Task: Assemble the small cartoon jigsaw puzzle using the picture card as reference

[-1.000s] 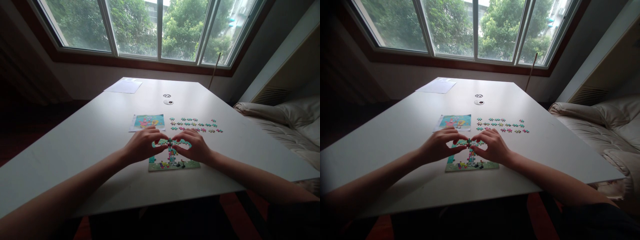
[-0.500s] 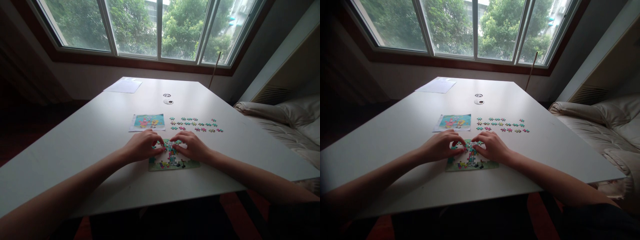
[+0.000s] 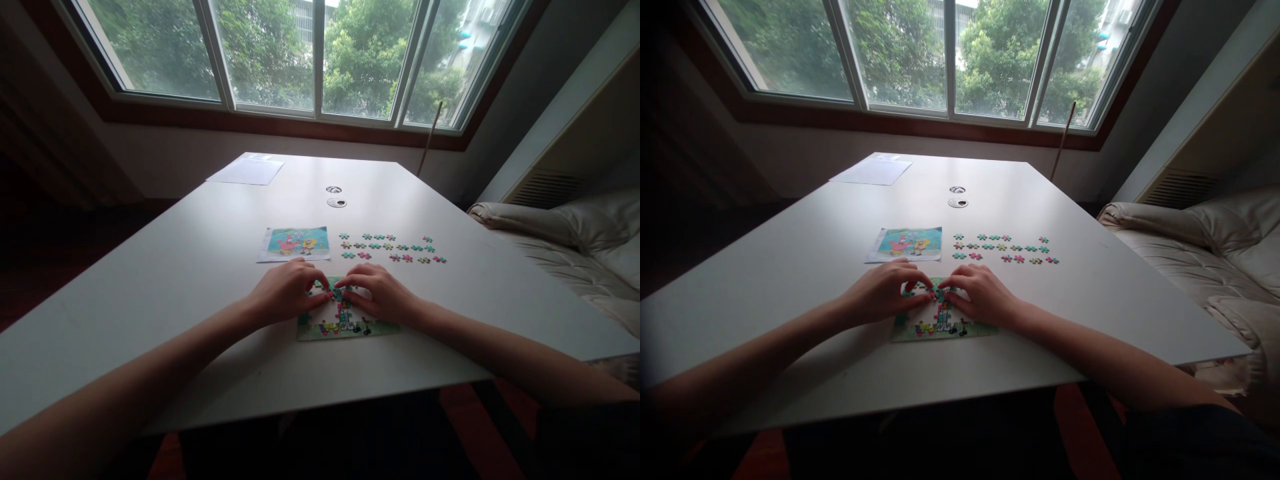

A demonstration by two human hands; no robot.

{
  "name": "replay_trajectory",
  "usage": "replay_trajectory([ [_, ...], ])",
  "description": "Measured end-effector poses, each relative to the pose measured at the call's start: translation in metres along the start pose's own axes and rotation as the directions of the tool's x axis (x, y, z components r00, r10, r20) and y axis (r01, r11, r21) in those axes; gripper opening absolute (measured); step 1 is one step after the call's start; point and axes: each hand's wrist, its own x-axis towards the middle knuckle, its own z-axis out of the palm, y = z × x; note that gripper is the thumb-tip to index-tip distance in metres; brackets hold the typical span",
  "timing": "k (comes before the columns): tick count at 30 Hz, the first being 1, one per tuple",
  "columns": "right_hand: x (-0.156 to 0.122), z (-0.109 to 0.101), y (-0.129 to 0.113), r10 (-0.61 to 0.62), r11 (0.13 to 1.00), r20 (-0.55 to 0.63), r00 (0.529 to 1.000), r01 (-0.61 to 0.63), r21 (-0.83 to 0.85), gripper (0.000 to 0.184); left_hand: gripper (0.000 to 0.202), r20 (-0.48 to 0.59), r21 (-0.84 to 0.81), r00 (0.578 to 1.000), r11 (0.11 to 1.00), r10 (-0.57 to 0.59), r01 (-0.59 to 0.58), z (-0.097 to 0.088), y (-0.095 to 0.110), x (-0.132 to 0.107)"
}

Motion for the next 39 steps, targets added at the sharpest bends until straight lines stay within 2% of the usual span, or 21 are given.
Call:
replay_trajectory([
  [8, 0.0, 0.0, -0.001, -0.005, 0.999, 0.02, 1.0, 0.006, -0.038, 0.02, 0.014, 0.015, -0.013, 1.0, 1.0, -0.014, 0.015, 0.0, 0.002, 0.0],
  [18, 0.0, 0.001, -0.001, -0.017, 0.998, 0.02, 1.0, 0.018, -0.054, 0.02, 0.012, -0.044, 0.045, 0.999, 0.999, -0.001, 0.003, 0.003, 0.005, 0.0],
  [26, 0.001, -0.001, -0.003, -0.043, 0.995, 0.046, 0.998, 0.047, -0.088, 0.02, 0.012, -0.004, 0.055, 1.0, 0.998, -0.025, 0.025, 0.003, 0.007, 0.0],
  [30, 0.002, -0.01, 0.001, -0.069, 0.997, 0.046, 0.997, 0.07, -0.037, 0.022, 0.016, -0.014, 0.043, 1.0, 0.999, -0.02, 0.021, -0.002, 0.004, 0.001],
  [35, -0.001, -0.032, 0.018, -0.044, 0.999, 0.003, 0.999, 0.044, -0.016, 0.018, 0.02, -0.033, 0.093, 0.999, 0.996, 0.004, -0.001, -0.018, -0.015, 0.001],
  [39, -0.006, -0.049, 0.036, 0.003, 0.998, 0.145, 0.989, 0.006, -0.06, 0.016, 0.018, 0.067, 0.139, 0.997, 0.989, 0.034, -0.043, -0.028, -0.03, 0.0],
])
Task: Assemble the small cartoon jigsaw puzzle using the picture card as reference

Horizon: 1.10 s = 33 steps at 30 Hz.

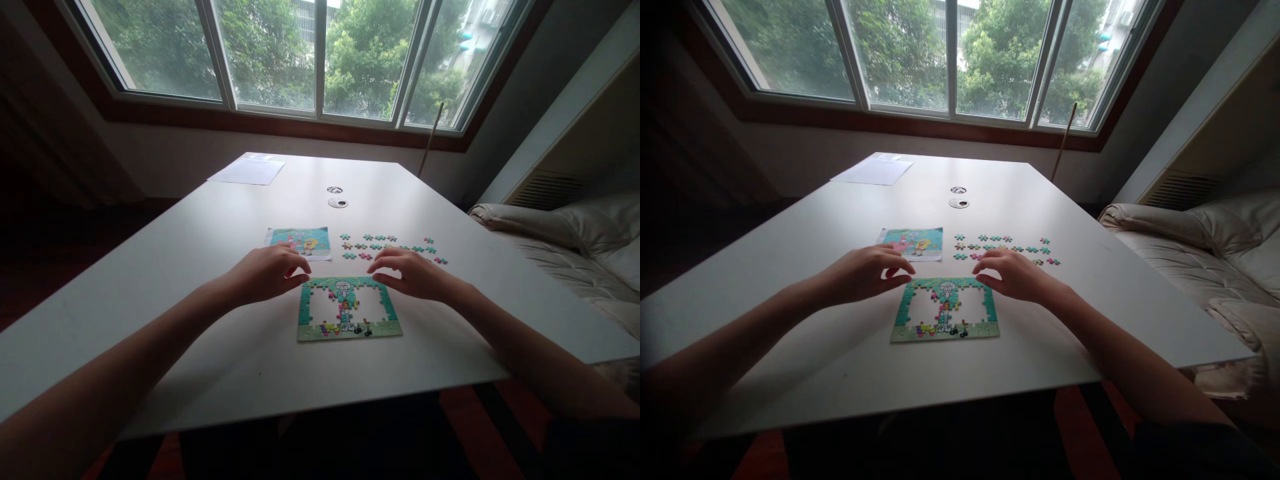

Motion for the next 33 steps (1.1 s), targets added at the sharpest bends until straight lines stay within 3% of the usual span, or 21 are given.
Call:
replay_trajectory([
  [4, -0.007, -0.009, 0.014, 0.068, 0.998, 0.113, 0.991, -0.067, -0.016, 0.02, 0.017, 0.086, -0.027, 0.996, 0.999, 0.021, -0.019, -0.001, -0.008, -0.001],
  [13, -0.007, -0.007, 0.024, 0.094, 0.994, 0.179, 0.979, -0.102, 0.034, 0.02, 0.013, 0.136, -0.132, 0.988, 0.989, 0.08, -0.062, 0.002, -0.012, -0.001],
  [27, -0.005, -0.005, 0.022, 0.097, 0.991, 0.175, 0.98, -0.112, 0.078, 0.017, 0.02, 0.171, -0.083, 0.985, 0.996, 0.03, -0.016, 0.003, -0.01, 0.001],
  [33, -0.007, -0.015, 0.026, 0.124, 0.989, 0.129, 0.984, -0.133, 0.06, 0.021, 0.021, 0.17, -0.117, 0.984, 0.993, 0.05, -0.03, 0.004, -0.014, -0.001],
])
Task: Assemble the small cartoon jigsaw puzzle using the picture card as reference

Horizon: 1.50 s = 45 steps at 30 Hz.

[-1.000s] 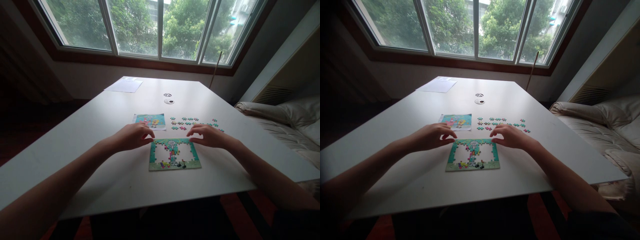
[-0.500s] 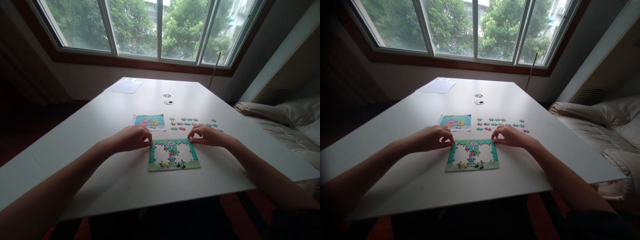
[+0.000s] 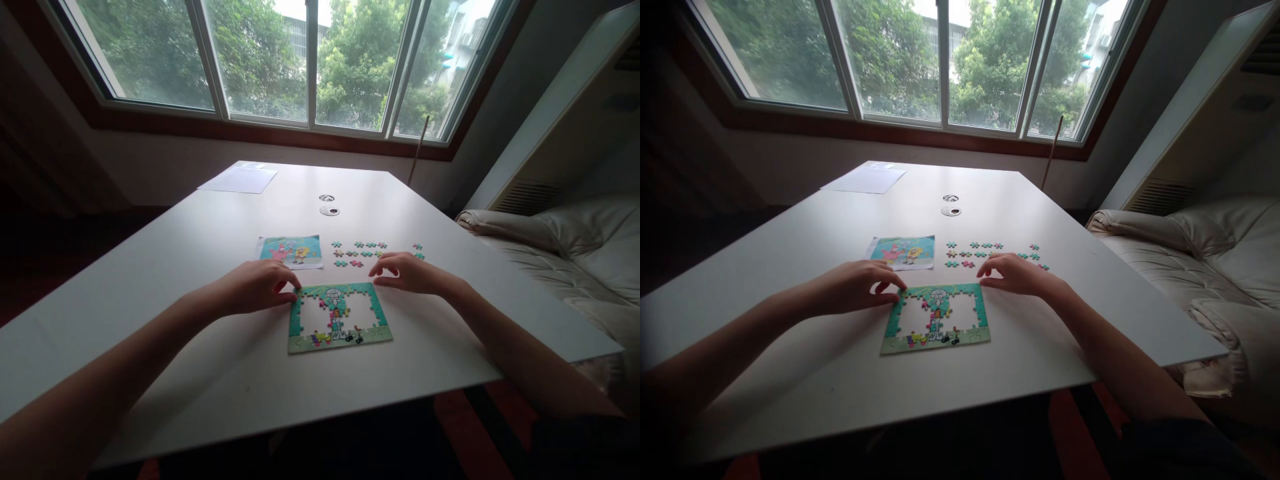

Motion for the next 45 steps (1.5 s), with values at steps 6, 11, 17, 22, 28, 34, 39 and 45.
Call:
replay_trajectory([
  [6, -0.019, -0.028, 0.045, 0.183, 0.964, -0.28, 0.943, -0.227, -0.136, 0.026, 0.023, 0.012, 0.039, 0.999, 0.998, -0.044, 0.043, -0.001, 0.001, 0.001],
  [11, -0.041, -0.042, 0.09, 0.368, 0.838, -0.437, 0.821, -0.496, -0.226, 0.026, 0.021, 0.02, 0.051, 0.999, 0.998, -0.045, 0.044, -0.001, 0.003, 0.0],
  [17, -0.049, -0.034, 0.122, 0.477, 0.765, -0.389, 0.788, -0.59, -0.259, 0.027, 0.021, 0.01, 0.019, 0.999, 0.999, -0.034, 0.034, -0.003, 0.003, 0.0],
  [22, -0.048, -0.028, 0.128, 0.493, 0.765, -0.365, 0.79, -0.593, -0.25, 0.029, 0.021, 0.006, 0.009, 0.999, 0.999, -0.032, 0.032, -0.003, 0.004, 0.0],
  [28, -0.035, -0.028, 0.102, 0.386, 0.866, -0.307, 0.87, -0.457, -0.205, 0.029, 0.02, 0.001, 0.008, 1.0, 1.0, -0.029, 0.029, -0.003, 0.003, 0.0],
  [34, -0.013, -0.015, 0.055, 0.177, 0.983, -0.123, 0.977, -0.181, -0.023, 0.03, 0.021, 0.011, 0.031, 0.999, 0.999, -0.039, 0.039, -0.003, 0.003, -0.001],
  [39, -0.008, -0.011, 0.038, 0.218, 0.976, -0.071, 0.973, -0.219, -0.012, 0.024, 0.021, 0.003, 0.016, 0.999, 0.999, -0.037, 0.037, -0.003, 0.004, 0.0],
  [45, -0.003, -0.008, 0.031, 0.267, 0.964, -0.057, 0.962, -0.267, 0.009, 0.025, 0.022, -0.055, -0.049, 0.998, 0.999, -0.018, 0.016, -0.001, -0.001, 0.002],
])
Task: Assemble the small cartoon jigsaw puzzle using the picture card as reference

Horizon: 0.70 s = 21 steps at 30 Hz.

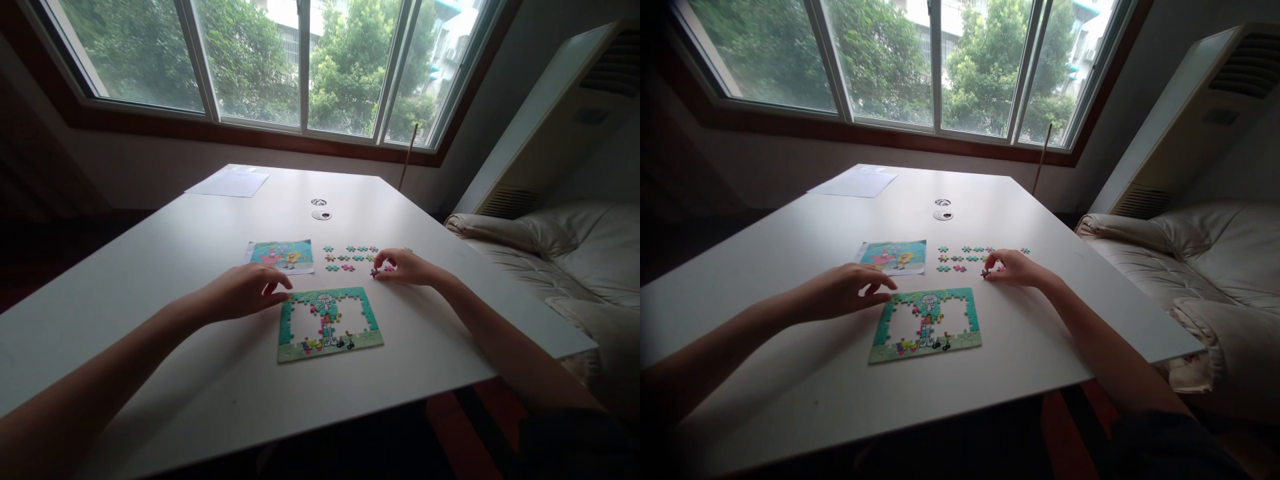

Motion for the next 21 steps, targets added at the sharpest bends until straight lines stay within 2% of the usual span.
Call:
replay_trajectory([
  [3, 0.002, 0.005, -0.009, -0.031, 0.998, -0.025, 0.999, 0.032, 0.054, 0.018, 0.022, -0.058, -0.055, 0.998, 0.998, 0.011, -0.015, 0.004, 0.004, 0.002],
  [6, 0.003, 0.013, -0.029, -0.108, 0.979, -0.089, 0.99, 0.121, 0.166, 0.014, 0.023, -0.128, -0.141, 0.992, 0.99, -0.003, -0.015, 0.01, 0.018, 0.006],
  [9, 0.002, 0.022, -0.058, -0.144, 0.922, -0.158, 0.977, 0.191, 0.336, 0.015, 0.022, -0.17, -0.26, 0.985, 0.966, -0.03, -0.016, 0.017, 0.035, 0.009],
  [13, -0.001, 0.036, -0.089, -0.112, 0.828, -0.201, 0.973, 0.203, 0.523, 0.02, 0.023, -0.201, -0.419, 0.973, 0.908, -0.11, 0.016, 0.024, 0.049, 0.011],
  [16, -0.003, 0.045, -0.098, -0.067, 0.789, -0.229, 0.971, 0.192, 0.584, 0.02, 0.025, -0.199, -0.506, 0.97, 0.862, -0.138, 0.019, 0.026, 0.052, 0.011],
  [21, -0.003, 0.052, -0.099, -0.039, 0.771, -0.275, 0.961, 0.204, 0.604, 0.023, 0.024, -0.199, -0.516, 0.962, 0.855, -0.188, 0.061, 0.026, 0.056, 0.012],
])
